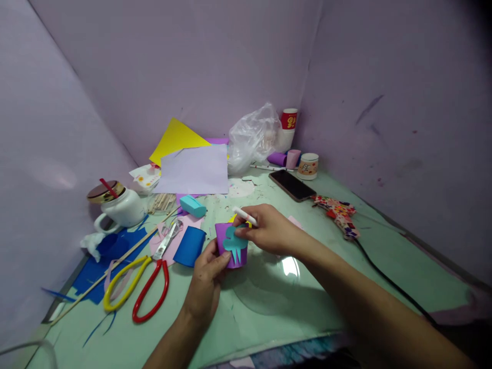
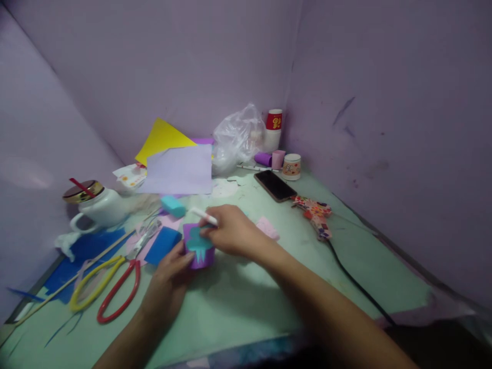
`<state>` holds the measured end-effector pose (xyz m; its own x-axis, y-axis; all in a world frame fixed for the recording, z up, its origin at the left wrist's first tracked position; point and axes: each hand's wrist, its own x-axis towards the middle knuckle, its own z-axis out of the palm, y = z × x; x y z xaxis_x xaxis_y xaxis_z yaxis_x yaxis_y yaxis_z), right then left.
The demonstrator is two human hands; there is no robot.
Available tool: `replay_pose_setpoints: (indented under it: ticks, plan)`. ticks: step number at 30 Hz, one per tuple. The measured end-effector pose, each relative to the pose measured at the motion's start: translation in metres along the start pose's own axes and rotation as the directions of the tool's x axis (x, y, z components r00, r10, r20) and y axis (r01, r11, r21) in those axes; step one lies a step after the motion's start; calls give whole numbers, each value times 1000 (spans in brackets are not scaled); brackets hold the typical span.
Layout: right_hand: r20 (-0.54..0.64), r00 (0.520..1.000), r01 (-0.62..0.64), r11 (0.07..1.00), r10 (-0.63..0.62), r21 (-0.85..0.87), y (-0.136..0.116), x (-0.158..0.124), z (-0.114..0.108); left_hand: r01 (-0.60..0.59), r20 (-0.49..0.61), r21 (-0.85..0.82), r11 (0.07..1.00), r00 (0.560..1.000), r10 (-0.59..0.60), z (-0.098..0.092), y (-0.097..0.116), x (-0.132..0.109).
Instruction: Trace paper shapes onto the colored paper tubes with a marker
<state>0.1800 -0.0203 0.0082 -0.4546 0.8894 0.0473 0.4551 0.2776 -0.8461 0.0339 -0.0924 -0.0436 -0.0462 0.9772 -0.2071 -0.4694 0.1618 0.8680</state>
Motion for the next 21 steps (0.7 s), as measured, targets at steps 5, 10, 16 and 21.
replay_pose_setpoints:
  ticks: [5,10,16,21]
  plan:
    - [-76,997,27,999,-24,39,6,-3,6,-17,9,-17,1000,1000,17,3,3,-6]
    - [-88,996,27,1000,-27,-1,2,-12,13,-94,12,166,982,996,94,-1,-1,-5]
    - [-85,995,60,998,-59,10,3,-17,22,-35,-116,266,963,991,68,-7,-4,0]
    - [-47,998,49,995,-45,86,4,-15,12,-67,-124,236,969,987,98,-4,-5,-1]
